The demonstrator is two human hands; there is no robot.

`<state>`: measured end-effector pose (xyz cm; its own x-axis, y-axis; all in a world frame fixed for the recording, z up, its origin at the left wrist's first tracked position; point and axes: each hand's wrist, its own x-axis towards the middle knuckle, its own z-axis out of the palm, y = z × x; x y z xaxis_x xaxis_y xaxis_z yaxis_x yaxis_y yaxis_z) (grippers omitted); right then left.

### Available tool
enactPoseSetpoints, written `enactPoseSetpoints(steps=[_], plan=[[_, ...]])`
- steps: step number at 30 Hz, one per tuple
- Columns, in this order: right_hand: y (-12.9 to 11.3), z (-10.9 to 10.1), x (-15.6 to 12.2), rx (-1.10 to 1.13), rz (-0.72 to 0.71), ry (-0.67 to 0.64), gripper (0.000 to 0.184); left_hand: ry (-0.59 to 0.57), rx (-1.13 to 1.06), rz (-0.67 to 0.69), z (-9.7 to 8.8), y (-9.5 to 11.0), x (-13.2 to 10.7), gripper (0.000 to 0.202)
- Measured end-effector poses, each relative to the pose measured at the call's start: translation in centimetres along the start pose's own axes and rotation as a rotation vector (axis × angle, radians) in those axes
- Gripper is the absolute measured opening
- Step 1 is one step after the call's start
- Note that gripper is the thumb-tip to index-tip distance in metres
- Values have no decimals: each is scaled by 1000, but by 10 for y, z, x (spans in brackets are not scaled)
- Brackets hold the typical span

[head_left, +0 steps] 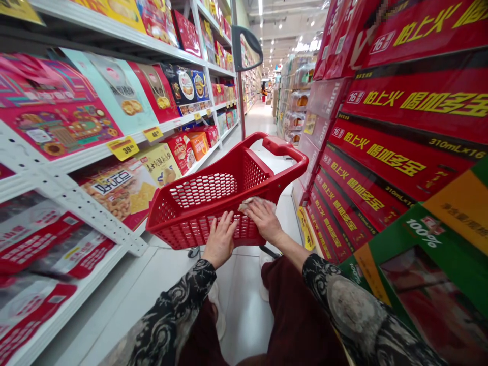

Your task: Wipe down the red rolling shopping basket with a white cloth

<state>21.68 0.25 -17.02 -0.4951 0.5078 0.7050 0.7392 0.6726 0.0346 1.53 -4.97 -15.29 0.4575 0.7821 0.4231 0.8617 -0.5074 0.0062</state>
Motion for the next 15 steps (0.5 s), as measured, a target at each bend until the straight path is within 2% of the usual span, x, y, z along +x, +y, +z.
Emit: enactPoseSetpoints(steps=[4, 7, 9, 12, 15], plan=[[-5, 17, -25, 39, -30, -129, 32, -59, 30, -74, 7, -6, -17, 60], [-8, 15, -28, 49, -31, -158, 31, -83, 31, -97, 7, -6, -20, 62], [-10, 4, -20, 64, -5, -105, 32, -77, 10, -105, 4, -2, -17, 62], [-9, -22, 2, 50, 117, 84, 37, 14, -31, -156, -2, 0, -7, 60], [3, -52, 24, -5, 240, 245, 43, 154, -38, -334, -11, -12, 8, 60]])
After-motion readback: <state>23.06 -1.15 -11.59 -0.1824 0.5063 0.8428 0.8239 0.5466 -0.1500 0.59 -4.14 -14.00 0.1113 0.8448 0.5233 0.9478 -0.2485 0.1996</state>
